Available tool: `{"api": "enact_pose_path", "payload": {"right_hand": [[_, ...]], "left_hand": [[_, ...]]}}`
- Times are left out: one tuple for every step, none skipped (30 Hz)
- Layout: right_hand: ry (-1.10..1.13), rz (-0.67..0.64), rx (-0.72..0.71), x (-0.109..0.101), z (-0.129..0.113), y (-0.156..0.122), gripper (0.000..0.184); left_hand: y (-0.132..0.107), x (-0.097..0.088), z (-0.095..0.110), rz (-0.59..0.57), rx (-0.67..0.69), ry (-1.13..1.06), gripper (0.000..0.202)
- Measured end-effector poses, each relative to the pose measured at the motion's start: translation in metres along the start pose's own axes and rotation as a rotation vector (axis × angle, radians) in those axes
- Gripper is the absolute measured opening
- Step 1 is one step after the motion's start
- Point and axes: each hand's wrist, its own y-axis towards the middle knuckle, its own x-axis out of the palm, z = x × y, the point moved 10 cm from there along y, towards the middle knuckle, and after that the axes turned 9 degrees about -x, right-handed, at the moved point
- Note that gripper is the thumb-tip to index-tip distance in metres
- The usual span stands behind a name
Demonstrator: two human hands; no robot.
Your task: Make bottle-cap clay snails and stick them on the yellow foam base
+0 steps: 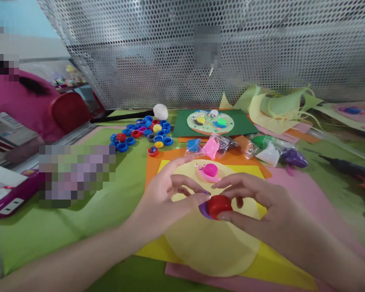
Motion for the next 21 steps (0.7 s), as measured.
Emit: {"api": "enact_pose_path", "payload": {"right_hand": [[-0.006,0.000,0.009,0.000,0.002,0.000,0.028],[-0.011,0.002,0.019,0.000,0.004,-0.001,0.029],[-0.014,0.003,0.022,0.000,0.005,-0.001,0.029],[-0.018,0.006,0.017,0.000,0.005,-0.001,0.029],[-0.022,0.009,0.007,0.000,0.005,-0.002,0.029],[-0.026,0.015,-0.004,-0.001,0.004,-0.002,0.029],[-0.030,0.018,-0.018,-0.001,0.003,-0.002,0.030],[-0.033,0.023,-0.028,-0.002,0.001,-0.002,0.030],[-0.035,0.032,-0.033,-0.003,0.001,-0.002,0.029],[-0.038,0.037,-0.036,-0.005,0.000,-0.002,0.028],[-0.040,0.041,-0.039,-0.006,0.000,-0.002,0.028],[-0.043,0.040,-0.040,-0.006,-0.001,-0.002,0.027],[-0.045,0.038,-0.040,-0.007,-0.001,-0.001,0.027],[-0.043,0.038,-0.038,-0.008,-0.001,-0.001,0.027],[-0.036,0.036,-0.033,-0.008,-0.001,-0.001,0.027],[-0.025,0.033,-0.025,-0.008,-0.001,-0.001,0.027],[-0.009,0.034,-0.014,-0.008,-0.001,0.000,0.026],[0.010,0.036,0.003,-0.008,0.000,0.000,0.025],[0.031,0.045,0.023,-0.008,0.000,0.000,0.025],[0.053,0.052,0.047,-0.008,0.001,-0.001,0.025],[0.075,0.065,0.070,-0.009,0.001,-0.001,0.024]], "left_hand": [[0.000,-0.001,-0.001,0.011,-0.008,-0.009,0.062],[0.000,-0.002,-0.002,0.021,-0.016,-0.023,0.061],[-0.001,-0.003,-0.003,0.024,-0.027,-0.040,0.061],[-0.001,-0.002,-0.004,0.020,-0.036,-0.060,0.062],[-0.001,-0.001,-0.005,0.009,-0.041,-0.081,0.064],[-0.001,0.000,-0.005,-0.006,-0.042,-0.101,0.064],[-0.001,0.001,-0.004,-0.019,-0.041,-0.117,0.065],[-0.001,0.001,-0.004,-0.024,-0.039,-0.125,0.064],[-0.001,0.001,-0.004,-0.018,-0.042,-0.121,0.063],[-0.001,-0.001,-0.005,-0.007,-0.049,-0.110,0.062],[0.000,-0.002,-0.005,0.003,-0.053,-0.097,0.061],[0.000,-0.002,-0.006,0.003,-0.049,-0.084,0.061],[0.001,-0.002,-0.005,-0.007,-0.034,-0.077,0.060],[0.001,-0.001,-0.004,-0.020,-0.013,-0.076,0.058],[0.001,0.000,-0.002,-0.029,0.009,-0.075,0.057],[0.000,0.000,0.000,-0.028,0.028,-0.071,0.056],[0.000,-0.001,0.001,-0.019,0.044,-0.065,0.057],[-0.001,-0.002,0.003,-0.003,0.050,-0.057,0.059],[-0.002,-0.002,0.003,0.015,0.048,-0.048,0.062],[-0.003,-0.002,0.004,0.025,0.042,-0.044,0.065],[-0.004,-0.002,0.005,0.028,0.034,-0.045,0.067]]}}
